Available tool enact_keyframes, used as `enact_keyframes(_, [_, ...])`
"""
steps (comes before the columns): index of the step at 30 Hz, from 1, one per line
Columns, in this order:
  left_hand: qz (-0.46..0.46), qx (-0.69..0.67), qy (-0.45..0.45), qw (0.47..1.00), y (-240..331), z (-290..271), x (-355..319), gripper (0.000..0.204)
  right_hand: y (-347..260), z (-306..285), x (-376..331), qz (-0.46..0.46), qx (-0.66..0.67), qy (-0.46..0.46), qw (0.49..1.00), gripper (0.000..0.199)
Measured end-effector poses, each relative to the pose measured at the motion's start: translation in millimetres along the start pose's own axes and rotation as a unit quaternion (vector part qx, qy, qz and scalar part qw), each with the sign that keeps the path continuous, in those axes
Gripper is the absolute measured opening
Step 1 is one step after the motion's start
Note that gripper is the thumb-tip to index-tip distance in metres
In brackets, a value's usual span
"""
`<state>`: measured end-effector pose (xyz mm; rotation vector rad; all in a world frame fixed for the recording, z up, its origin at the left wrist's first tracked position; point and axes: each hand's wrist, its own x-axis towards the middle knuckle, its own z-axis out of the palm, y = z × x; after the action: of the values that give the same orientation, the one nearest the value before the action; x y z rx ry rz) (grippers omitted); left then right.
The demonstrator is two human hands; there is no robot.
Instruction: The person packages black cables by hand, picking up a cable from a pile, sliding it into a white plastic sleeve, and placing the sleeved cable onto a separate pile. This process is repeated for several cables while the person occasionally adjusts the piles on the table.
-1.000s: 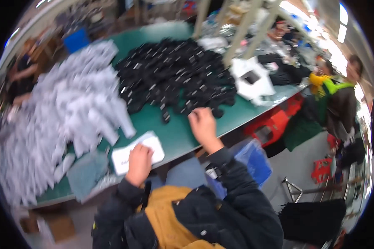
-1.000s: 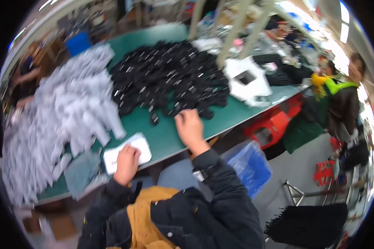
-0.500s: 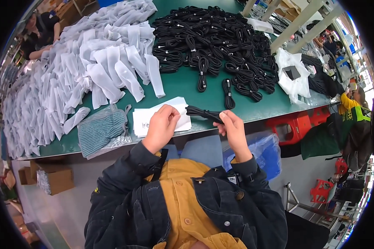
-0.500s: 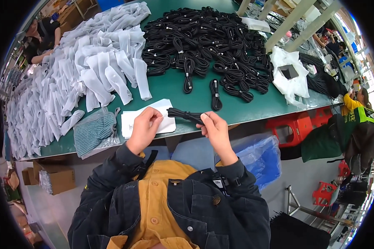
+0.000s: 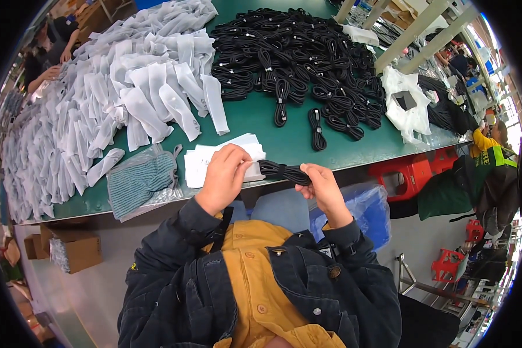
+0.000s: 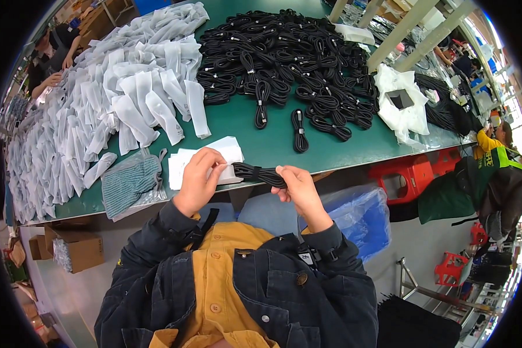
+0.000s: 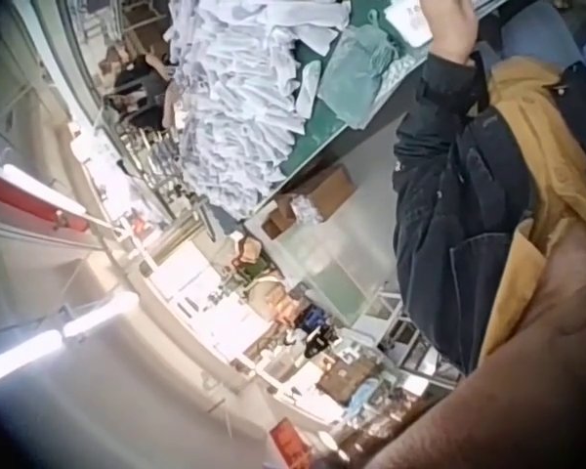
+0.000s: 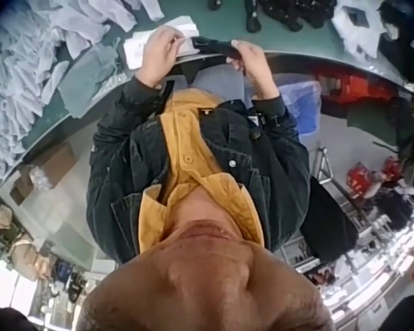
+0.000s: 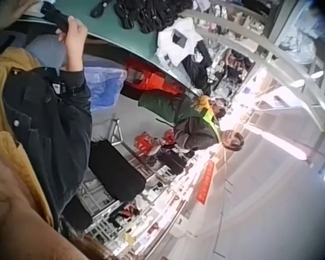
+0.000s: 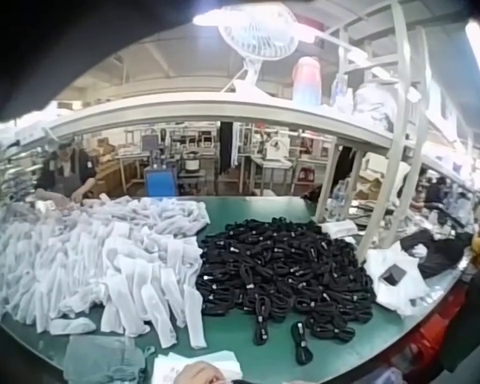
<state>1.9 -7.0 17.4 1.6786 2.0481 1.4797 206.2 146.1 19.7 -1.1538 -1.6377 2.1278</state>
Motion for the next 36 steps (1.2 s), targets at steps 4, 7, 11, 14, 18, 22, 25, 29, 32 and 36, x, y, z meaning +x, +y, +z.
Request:
enact_keyframes(4, [0.102, 0.037, -0.013, 0.994, 9.2, 2.5, 3.9, 0.012, 0.8, 8.4, -0.9, 0.025, -0.021, -0.027, 0.999, 0.027])
enact_keyframes(7, [0.072, 0.01, -0.002, 0.997, 9.1, 0.5, 5.4, 0.013, 3.0, 19.9, -10.9, -0.109, -0.104, -0.032, 0.988, 0.015])
enact_keyframes(11, [0.063, -0.007, 0.007, 0.998, 15.4, -5.6, 11.7, 0.015, -13.1, 30.2, -17.6, -0.491, -0.331, 0.011, 0.806, 0.036])
enact_keyframes(14, [0.071, -0.013, 0.002, 0.997, 21.1, -7.8, 16.4, 0.015, -26.2, 26.4, -9.3, -0.549, -0.403, 0.007, 0.732, 0.041])
enact_keyframes(18, [0.056, -0.049, -0.009, 0.997, 24.3, -7.2, 20.7, 0.012, -31.2, 37.7, -2.7, -0.568, -0.361, 0.023, 0.739, 0.041])
enact_keyframes(22, [-0.066, -0.232, -0.006, 0.971, 16.1, -15.5, 32.5, 0.006, -45.1, 55.5, -5.7, -0.543, -0.198, 0.066, 0.814, 0.036])
enact_keyframes(25, [-0.216, -0.465, -0.005, 0.859, 5.5, -31.3, 50.0, 0.009, -50.9, 53.2, 0.5, -0.532, -0.159, 0.076, 0.829, 0.033])
enact_keyframes(29, [-0.159, -0.503, -0.022, 0.849, -7.1, -68.6, 76.8, 0.015, -59.0, 47.6, 29.6, -0.547, -0.252, 0.057, 0.797, 0.033])
enact_keyframes(32, [-0.098, -0.426, 0.051, 0.898, -3.3, -92.3, 90.0, 0.015, -69.5, 61.4, 60.4, -0.563, -0.33, 0.021, 0.757, 0.035])
enact_keyframes(36, [-0.038, -0.22, 0.137, 0.965, 2.5, -116.8, 103.0, 0.014, -79.2, 93.7, 106.0, -0.585, -0.482, -0.075, 0.648, 0.04])
